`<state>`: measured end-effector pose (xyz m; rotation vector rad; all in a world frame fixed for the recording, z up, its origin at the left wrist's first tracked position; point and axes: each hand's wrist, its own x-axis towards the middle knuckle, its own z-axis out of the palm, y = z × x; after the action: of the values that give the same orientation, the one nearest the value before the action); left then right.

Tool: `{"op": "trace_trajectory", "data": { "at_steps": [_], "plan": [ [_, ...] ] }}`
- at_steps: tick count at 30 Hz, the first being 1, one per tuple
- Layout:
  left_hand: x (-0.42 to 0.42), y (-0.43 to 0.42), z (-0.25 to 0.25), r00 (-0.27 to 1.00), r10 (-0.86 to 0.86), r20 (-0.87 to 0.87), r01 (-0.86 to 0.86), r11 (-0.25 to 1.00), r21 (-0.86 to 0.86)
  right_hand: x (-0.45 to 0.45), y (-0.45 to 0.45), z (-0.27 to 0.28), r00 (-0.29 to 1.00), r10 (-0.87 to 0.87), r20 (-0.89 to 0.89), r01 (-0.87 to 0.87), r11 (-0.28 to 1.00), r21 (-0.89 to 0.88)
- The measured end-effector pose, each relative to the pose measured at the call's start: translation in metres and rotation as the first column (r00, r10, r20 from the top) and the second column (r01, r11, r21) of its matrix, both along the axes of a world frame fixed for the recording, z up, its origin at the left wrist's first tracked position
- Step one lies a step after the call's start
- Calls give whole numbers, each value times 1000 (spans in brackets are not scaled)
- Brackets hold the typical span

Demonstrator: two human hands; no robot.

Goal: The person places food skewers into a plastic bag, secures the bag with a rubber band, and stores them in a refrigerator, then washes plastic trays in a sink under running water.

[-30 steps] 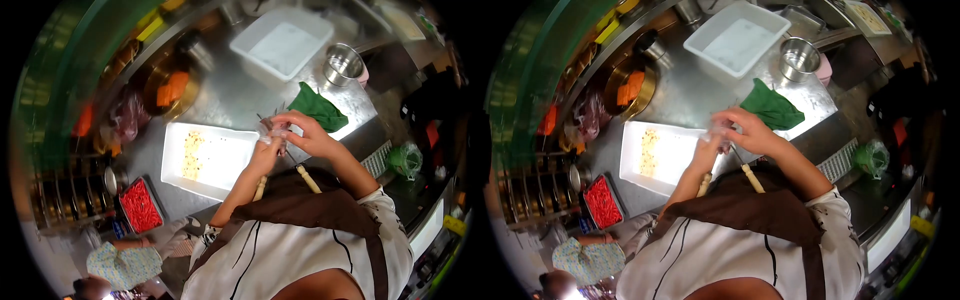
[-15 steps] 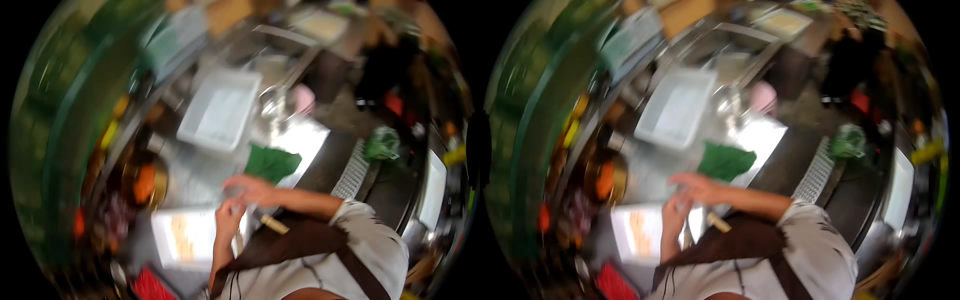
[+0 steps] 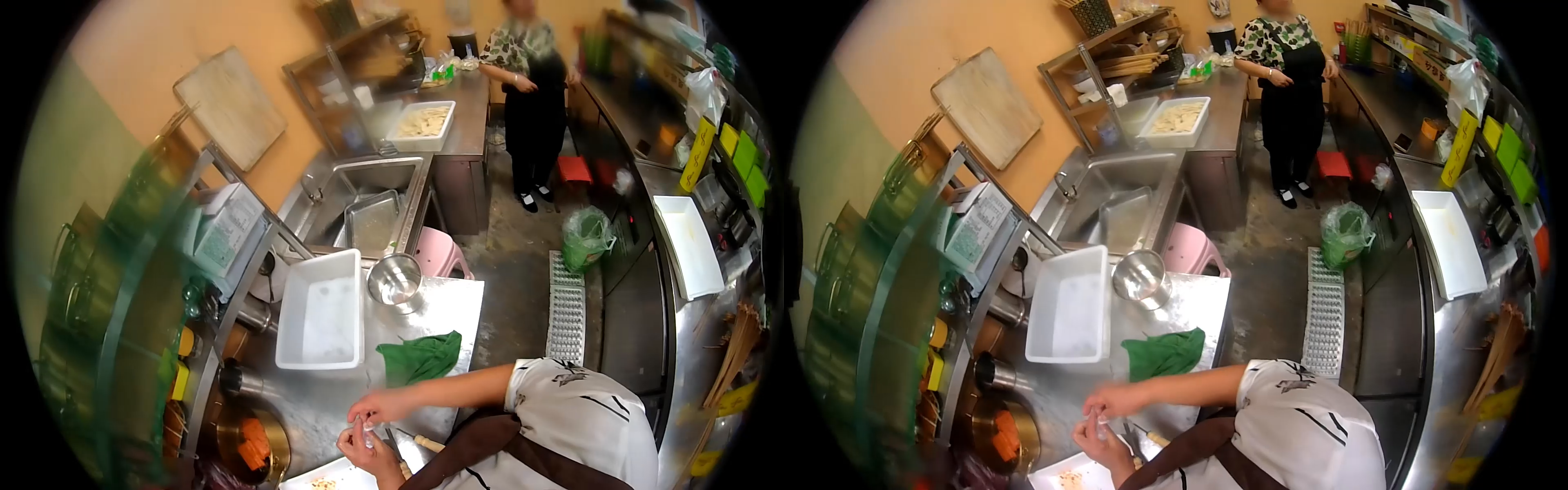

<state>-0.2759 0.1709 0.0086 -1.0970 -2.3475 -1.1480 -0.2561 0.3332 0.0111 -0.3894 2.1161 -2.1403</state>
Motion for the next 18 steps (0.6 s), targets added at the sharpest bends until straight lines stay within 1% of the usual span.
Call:
{"op": "trace_trajectory", "data": {
  "at_steps": [1,2,3,4,5,6,7,8,9,10,11,12,13,14,15,16,17,18],
  "plan": [
    [-2,-1,-1,999,0,42,2,1000,-31,5,-7,2,957,-138,-254,188,965,185],
    [-2,2,1,999,-4,39,5,1000,-29,9,-11,7,835,-210,-509,404,862,306],
    [-2,4,4,999,-5,-34,5,1000,-1,12,-12,12,756,-213,-619,455,851,262],
    [-2,6,5,994,-1,-106,4,1000,28,14,-12,13,755,-211,-621,454,851,264],
    [-4,5,2,994,2,-107,1,1000,32,14,-12,13,737,-187,-649,498,799,336],
    [-6,3,-3,997,-10,-82,10,1000,-4,15,-11,12,719,-159,-676,542,738,402],
    [-7,3,-4,998,-23,-57,21,999,-38,16,-12,10,716,-154,-681,542,737,404],
    [-8,2,-3,998,-23,-63,21,999,-34,16,-13,5,689,-145,-710,568,717,405],
    [-7,0,-1,990,-24,-139,10,995,-96,16,-11,1,662,-137,-737,594,696,404],
    [-8,-2,-1,977,-28,-214,-6,988,-157,16,-7,-2,658,-135,-740,596,694,404],
    [-12,-12,-8,976,-28,-218,-6,988,-153,15,-2,-6,724,-166,-669,581,670,462],
    [-17,-29,-21,999,23,-26,-25,997,-73,15,4,-12,782,-201,-591,558,648,518],
    [-20,-38,-28,983,59,173,-60,998,1,15,12,-23,781,-200,-592,559,648,518],
    [-14,-39,-27,970,215,110,-214,977,-26,16,23,-34,769,-253,-587,569,689,449],
    [-12,-51,-22,967,206,149,-205,978,-24,18,30,-45,757,-307,-576,580,722,377],
    [-11,-59,-23,965,227,133,-225,974,-29,24,36,-48,756,-310,-577,582,721,376],
    [-7,-63,-26,943,280,181,-278,960,-41,31,40,-52,774,-335,-538,594,679,431],
    [-5,-62,-29,943,278,182,-275,961,-40,36,43,-55,789,-361,-497,598,637,486]
  ]
}}
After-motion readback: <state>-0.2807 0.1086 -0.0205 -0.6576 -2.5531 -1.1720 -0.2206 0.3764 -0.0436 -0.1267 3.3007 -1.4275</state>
